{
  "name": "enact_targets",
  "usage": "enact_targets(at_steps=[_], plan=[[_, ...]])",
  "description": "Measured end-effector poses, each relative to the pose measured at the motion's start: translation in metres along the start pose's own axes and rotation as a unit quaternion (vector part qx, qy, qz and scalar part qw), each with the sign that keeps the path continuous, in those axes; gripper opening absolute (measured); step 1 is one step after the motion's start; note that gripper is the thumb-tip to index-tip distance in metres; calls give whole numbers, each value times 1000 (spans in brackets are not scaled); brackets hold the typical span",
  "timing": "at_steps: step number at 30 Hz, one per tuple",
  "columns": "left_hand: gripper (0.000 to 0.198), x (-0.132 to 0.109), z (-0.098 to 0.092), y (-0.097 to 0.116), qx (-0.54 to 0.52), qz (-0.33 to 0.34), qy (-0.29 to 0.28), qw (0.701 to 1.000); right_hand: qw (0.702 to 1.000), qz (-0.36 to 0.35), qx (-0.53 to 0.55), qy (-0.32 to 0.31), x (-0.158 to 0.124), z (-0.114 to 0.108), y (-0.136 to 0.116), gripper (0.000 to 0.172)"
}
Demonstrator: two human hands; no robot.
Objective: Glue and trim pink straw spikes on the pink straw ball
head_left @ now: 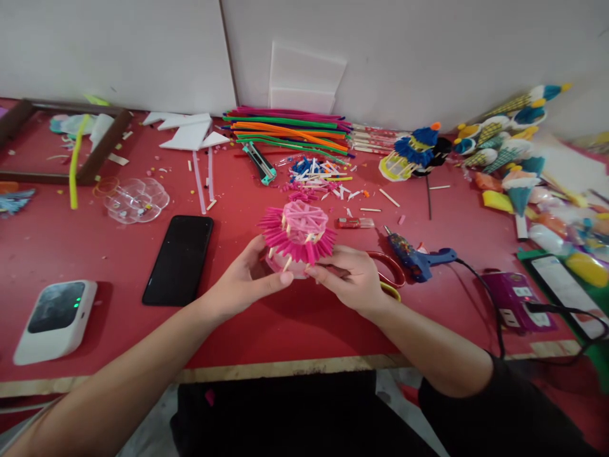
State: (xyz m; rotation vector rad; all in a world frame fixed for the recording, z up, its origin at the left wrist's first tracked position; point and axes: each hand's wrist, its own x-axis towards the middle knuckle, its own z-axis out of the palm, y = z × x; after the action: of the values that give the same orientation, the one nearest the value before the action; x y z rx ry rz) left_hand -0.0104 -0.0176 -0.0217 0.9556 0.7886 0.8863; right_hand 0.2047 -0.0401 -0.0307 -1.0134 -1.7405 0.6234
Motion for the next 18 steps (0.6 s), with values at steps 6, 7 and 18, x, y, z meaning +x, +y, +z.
enact_targets(at_steps=[6, 7, 18], plan=[[37, 3, 3, -1, -29, -4, 45, 999, 998, -25, 47, -17, -1, 1, -4, 18], [40, 5, 2, 0, -51, -15, 60, 997, 998, -5, 62, -12, -1, 2, -4, 20], [49, 4, -4, 1, 107, 12, 50, 993, 983, 148, 89, 57, -3, 9, 15, 26]])
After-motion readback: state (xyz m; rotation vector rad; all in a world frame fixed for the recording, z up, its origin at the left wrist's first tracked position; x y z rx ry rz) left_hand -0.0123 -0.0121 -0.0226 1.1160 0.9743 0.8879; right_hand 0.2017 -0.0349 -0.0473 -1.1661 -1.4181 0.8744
